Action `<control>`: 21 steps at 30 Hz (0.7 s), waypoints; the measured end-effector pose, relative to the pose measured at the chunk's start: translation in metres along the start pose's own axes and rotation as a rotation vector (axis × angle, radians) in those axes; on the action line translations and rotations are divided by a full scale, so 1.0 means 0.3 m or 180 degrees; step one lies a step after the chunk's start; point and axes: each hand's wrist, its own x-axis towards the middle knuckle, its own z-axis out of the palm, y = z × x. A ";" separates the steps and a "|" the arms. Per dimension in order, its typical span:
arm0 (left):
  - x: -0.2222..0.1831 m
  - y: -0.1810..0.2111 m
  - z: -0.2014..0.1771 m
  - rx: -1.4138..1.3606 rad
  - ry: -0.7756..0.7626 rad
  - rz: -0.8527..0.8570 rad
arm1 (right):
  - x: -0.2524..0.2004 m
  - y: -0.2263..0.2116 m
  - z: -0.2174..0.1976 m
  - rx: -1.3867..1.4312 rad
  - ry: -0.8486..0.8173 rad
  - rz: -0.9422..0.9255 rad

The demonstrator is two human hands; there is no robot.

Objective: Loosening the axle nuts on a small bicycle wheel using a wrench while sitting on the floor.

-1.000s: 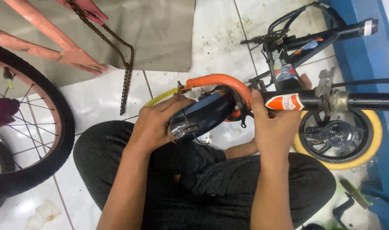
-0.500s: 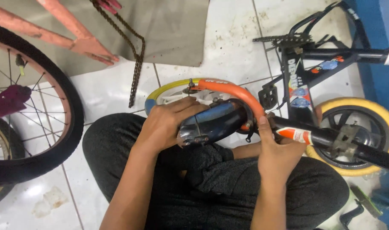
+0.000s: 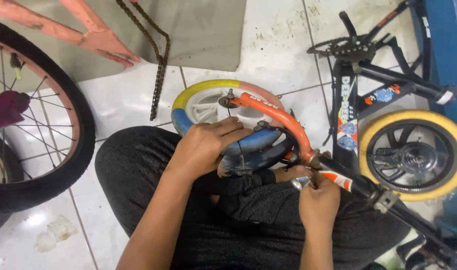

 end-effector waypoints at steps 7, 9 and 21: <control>-0.008 0.025 -0.003 -0.0133 -0.0074 -0.0139 | -0.056 0.133 0.016 -0.1494 -0.0241 -0.1434; -0.013 0.025 -0.010 -0.0147 -0.0052 -0.0179 | -0.134 0.046 0.007 -0.2392 -0.0285 -0.1512; -0.028 0.021 -0.004 -0.0201 0.0171 -0.0116 | 0.060 -0.570 -0.004 -0.2015 -0.0572 -0.2487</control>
